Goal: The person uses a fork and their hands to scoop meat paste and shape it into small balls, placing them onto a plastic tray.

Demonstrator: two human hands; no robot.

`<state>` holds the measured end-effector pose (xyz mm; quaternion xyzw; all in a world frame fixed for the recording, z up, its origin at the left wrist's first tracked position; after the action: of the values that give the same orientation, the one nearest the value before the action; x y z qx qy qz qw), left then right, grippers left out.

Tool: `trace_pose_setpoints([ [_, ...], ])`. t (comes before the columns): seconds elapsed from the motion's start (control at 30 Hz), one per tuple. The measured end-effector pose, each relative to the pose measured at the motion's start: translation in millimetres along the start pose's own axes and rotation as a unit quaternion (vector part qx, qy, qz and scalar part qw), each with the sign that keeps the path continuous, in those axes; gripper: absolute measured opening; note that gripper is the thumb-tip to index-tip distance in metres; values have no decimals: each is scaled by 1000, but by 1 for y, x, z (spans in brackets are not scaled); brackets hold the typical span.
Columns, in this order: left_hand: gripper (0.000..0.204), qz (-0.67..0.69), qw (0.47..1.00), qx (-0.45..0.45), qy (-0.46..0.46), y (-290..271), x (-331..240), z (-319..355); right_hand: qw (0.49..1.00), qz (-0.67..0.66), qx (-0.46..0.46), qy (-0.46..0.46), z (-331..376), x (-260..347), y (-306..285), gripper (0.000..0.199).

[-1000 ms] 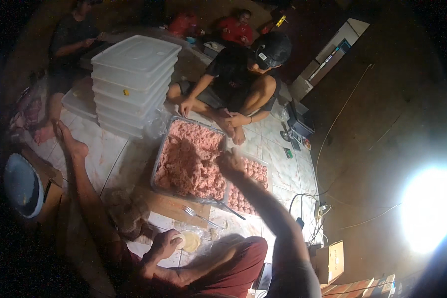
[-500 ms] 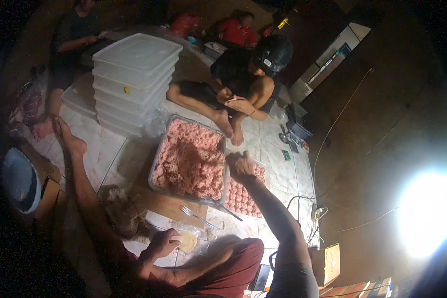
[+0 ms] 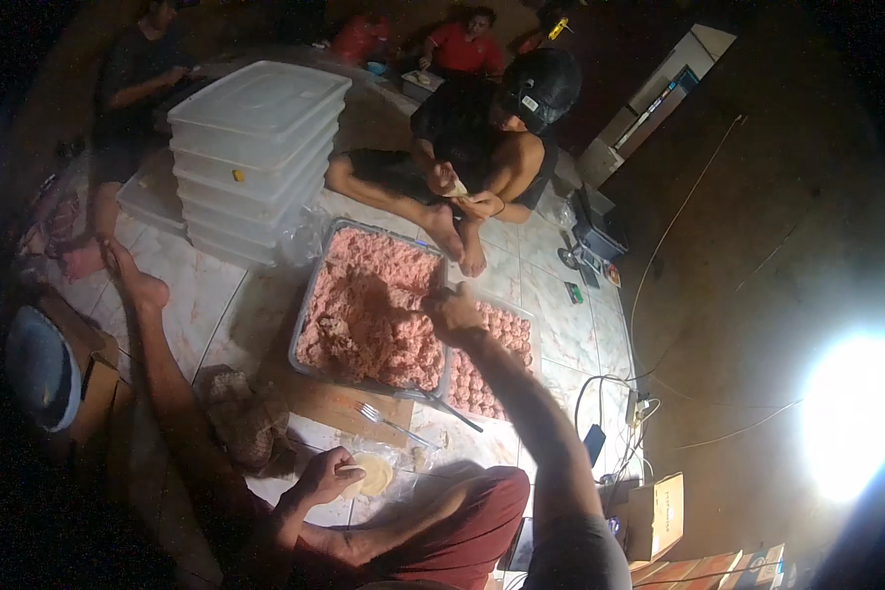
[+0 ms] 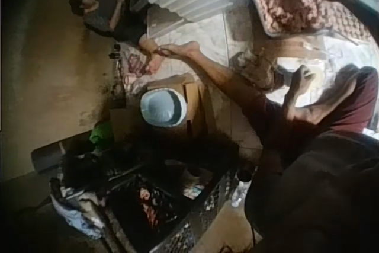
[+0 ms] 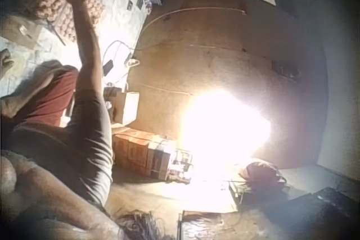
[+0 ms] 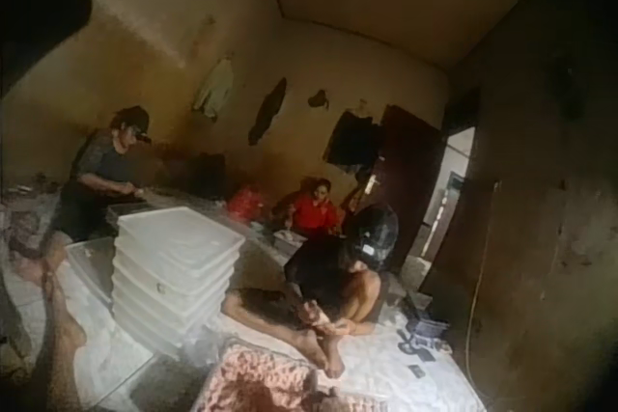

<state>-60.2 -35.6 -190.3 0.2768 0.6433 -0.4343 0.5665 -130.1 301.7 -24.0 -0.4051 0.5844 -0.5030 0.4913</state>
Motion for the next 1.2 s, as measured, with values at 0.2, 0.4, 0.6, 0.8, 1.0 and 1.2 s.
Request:
trace_pose_setpoints([
  [0.2,26,191,981,-4,-39,-7,-14,-8,954,-286,-76,50,62,-10,-28,22],
  [0.4,64,690,724,-17,-13,-18,-81,-29,868,-443,-164,155,145,60,-50,13],
  [0.6,90,757,645,-71,79,-22,-149,-31,874,-368,-295,115,203,165,-32,21],
  [0.8,100,722,679,-80,104,-29,-147,-14,873,-414,-249,68,226,199,-18,42],
  [1.0,103,787,603,-125,-16,-37,-100,11,934,-295,-199,-33,246,194,4,41],
  [1.2,97,712,696,-85,-20,-46,-108,29,894,-421,-140,57,259,173,-36,29],
])
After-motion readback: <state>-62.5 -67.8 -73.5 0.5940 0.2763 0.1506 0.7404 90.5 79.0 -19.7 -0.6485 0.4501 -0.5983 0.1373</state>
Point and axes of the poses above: each hand's wrist, its own z-axis away from the middle knuckle, its own y-axis out of the palm, x = y × z, the point moved 5 cm from there along -z, towards the middle knuckle, and after that the axes turned 6 degrees about y, right-handed, at the moved point
